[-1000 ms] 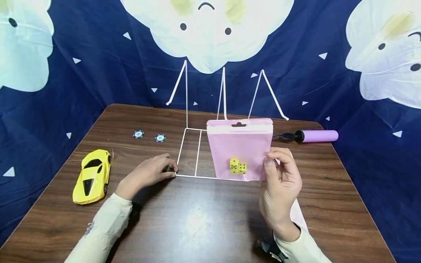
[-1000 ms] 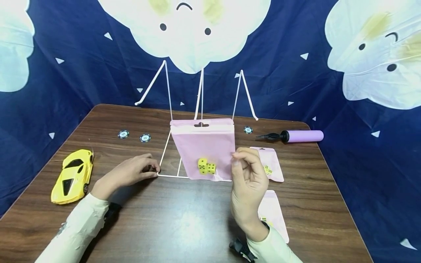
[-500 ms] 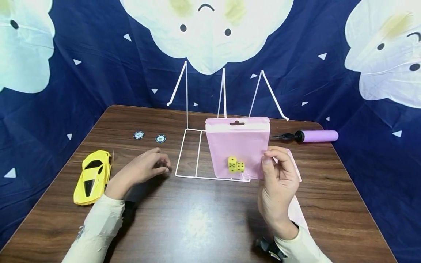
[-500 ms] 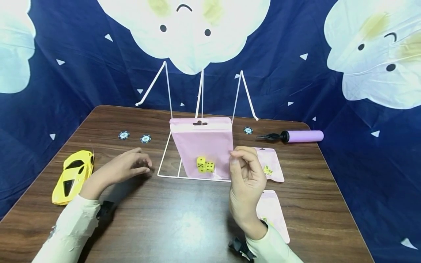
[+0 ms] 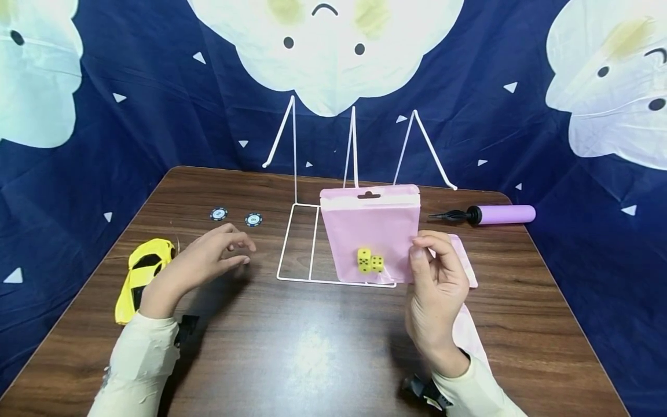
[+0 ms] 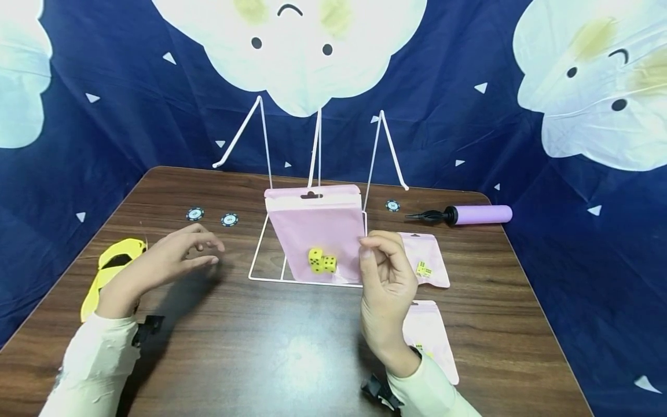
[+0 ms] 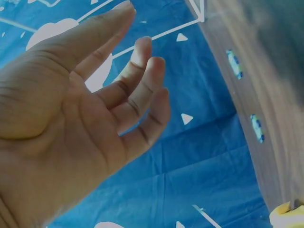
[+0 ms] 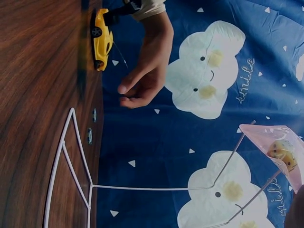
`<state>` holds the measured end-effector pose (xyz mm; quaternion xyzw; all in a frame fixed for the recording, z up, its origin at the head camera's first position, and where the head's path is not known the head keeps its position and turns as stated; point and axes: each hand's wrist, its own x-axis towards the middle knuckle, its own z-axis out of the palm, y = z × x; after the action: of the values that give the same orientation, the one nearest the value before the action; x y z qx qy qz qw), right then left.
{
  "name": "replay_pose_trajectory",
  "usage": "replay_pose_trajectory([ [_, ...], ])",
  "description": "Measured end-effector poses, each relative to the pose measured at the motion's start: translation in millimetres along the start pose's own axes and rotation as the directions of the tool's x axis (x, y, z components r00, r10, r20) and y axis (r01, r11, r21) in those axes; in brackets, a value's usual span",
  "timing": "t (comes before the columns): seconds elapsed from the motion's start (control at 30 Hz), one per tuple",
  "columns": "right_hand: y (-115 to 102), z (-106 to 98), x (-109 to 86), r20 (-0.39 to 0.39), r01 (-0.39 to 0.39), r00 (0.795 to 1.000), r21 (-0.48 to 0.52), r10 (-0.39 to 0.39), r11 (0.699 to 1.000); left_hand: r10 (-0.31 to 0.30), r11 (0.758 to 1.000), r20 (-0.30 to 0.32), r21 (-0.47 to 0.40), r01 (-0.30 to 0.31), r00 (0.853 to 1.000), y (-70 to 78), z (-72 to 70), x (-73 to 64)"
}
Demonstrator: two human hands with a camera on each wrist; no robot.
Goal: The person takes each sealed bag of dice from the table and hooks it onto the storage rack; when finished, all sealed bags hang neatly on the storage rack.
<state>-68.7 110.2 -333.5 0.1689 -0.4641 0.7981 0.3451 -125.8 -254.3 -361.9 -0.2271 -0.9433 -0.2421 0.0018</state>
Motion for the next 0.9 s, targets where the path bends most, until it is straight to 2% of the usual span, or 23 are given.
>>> replay_pose_trajectory([
  [0.23,1,1,-0.4,0.001,0.0,1.0,-0.016,0.0,1.0,0.067,0.998,-0.083,0.017,-0.065,0.994,-0.9,-12.7,-10.5],
  [0.4,4,2,-0.1,0.005,-0.005,1.0,-0.008,0.005,1.0,0.082,0.996,-0.13,0.052,-0.075,0.988,-3.6,-24.4,-14.2],
  [0.63,8,7,2.6,0.043,0.002,0.999,-0.005,-0.002,1.0,0.055,0.996,-0.209,0.079,-0.039,0.976,-8.1,-40.6,-25.7],
  [0.9,12,14,2.7,0.058,-0.013,0.998,0.013,0.012,1.0,0.014,0.995,-0.246,0.104,0.012,0.969,-10.2,-52.7,-38.6],
])
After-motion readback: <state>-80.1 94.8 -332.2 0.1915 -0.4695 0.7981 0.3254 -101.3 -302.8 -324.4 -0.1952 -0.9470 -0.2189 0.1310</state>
